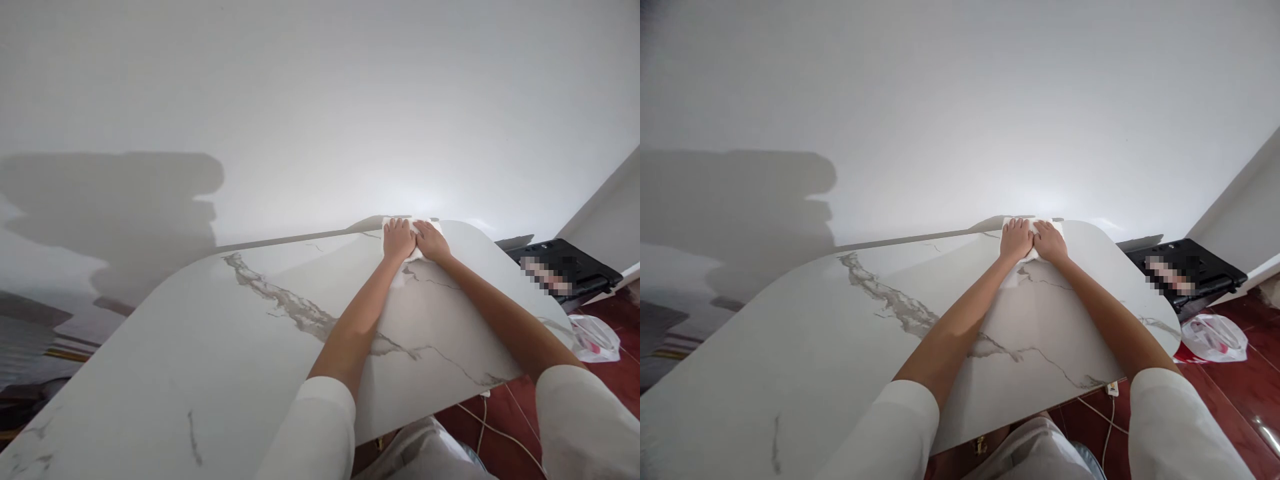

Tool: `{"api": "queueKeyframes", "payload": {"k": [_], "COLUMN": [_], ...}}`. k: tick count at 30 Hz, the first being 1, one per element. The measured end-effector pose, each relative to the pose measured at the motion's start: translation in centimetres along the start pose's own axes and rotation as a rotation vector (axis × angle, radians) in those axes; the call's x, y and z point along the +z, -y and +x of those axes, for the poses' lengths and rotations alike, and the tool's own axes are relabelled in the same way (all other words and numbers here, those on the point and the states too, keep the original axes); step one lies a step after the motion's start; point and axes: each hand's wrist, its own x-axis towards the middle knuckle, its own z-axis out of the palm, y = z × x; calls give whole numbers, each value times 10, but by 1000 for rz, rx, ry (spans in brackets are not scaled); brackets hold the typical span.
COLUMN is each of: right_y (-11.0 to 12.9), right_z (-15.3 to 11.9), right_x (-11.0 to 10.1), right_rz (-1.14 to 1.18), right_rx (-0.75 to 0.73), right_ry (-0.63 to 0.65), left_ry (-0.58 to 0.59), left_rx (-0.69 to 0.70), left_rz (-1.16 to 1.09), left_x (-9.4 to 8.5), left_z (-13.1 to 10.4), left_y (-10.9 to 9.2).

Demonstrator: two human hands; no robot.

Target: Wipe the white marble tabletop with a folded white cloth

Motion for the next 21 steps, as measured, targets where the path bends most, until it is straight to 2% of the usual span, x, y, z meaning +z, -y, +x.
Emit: {"api": "queueKeyframes", "payload": {"k": [9,21], "right_y": [9,18], "right_z": [-43,-111], "right_x": [-9,-30], "right_rz": [-24,-53], "right_rx": [0,-9], "right_ry": [-39,-6], "left_ry": [18,54], "left_rx": [33,83], "left_rz": [-24,2], "left_x": [-14,-37], "left_z": [-37,-99], "left_y": [-14,-39]}}
